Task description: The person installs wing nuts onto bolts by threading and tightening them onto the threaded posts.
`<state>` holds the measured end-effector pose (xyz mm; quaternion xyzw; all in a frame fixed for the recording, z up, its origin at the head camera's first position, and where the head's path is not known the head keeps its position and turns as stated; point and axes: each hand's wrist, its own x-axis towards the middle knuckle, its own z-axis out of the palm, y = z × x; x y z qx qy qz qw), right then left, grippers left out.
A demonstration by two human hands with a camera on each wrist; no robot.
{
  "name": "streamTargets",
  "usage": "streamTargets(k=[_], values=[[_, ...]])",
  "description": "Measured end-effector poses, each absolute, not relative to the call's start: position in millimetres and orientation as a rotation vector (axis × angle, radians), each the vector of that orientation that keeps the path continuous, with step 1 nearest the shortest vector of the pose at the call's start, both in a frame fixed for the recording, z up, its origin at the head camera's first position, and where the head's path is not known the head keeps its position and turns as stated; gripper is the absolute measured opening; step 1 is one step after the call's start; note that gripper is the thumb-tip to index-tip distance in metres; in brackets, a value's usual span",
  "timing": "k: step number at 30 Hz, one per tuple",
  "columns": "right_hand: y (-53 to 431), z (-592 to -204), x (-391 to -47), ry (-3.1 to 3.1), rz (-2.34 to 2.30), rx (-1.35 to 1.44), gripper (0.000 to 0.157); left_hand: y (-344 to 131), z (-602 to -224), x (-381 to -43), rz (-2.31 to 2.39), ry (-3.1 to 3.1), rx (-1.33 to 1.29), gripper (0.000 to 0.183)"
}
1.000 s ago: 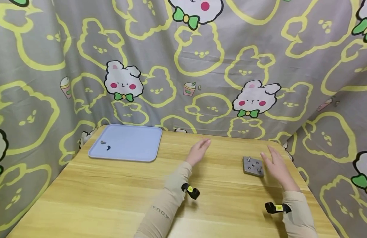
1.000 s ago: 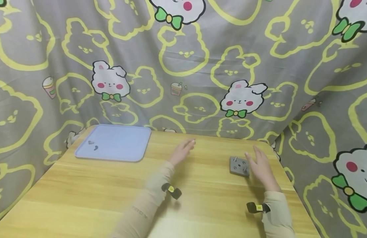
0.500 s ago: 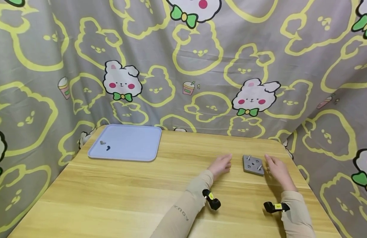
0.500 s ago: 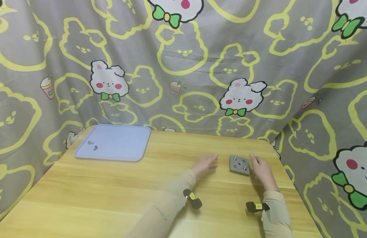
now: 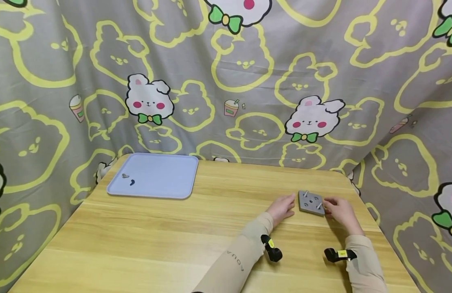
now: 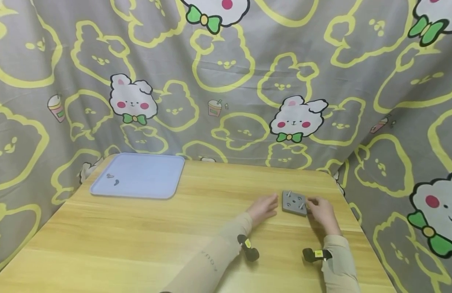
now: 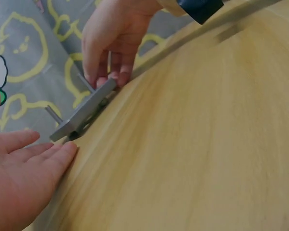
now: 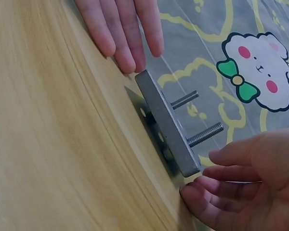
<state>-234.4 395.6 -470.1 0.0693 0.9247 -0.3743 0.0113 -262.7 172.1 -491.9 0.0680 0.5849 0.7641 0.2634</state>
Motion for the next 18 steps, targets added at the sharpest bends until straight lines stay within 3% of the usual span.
streamTargets(k=[18], values=[[388.8,-473.7,-237.9,2.906,-1.152,0.212,0.038,181.3,-491.5,-263.4,1.965,1.618,0.304,0.059]])
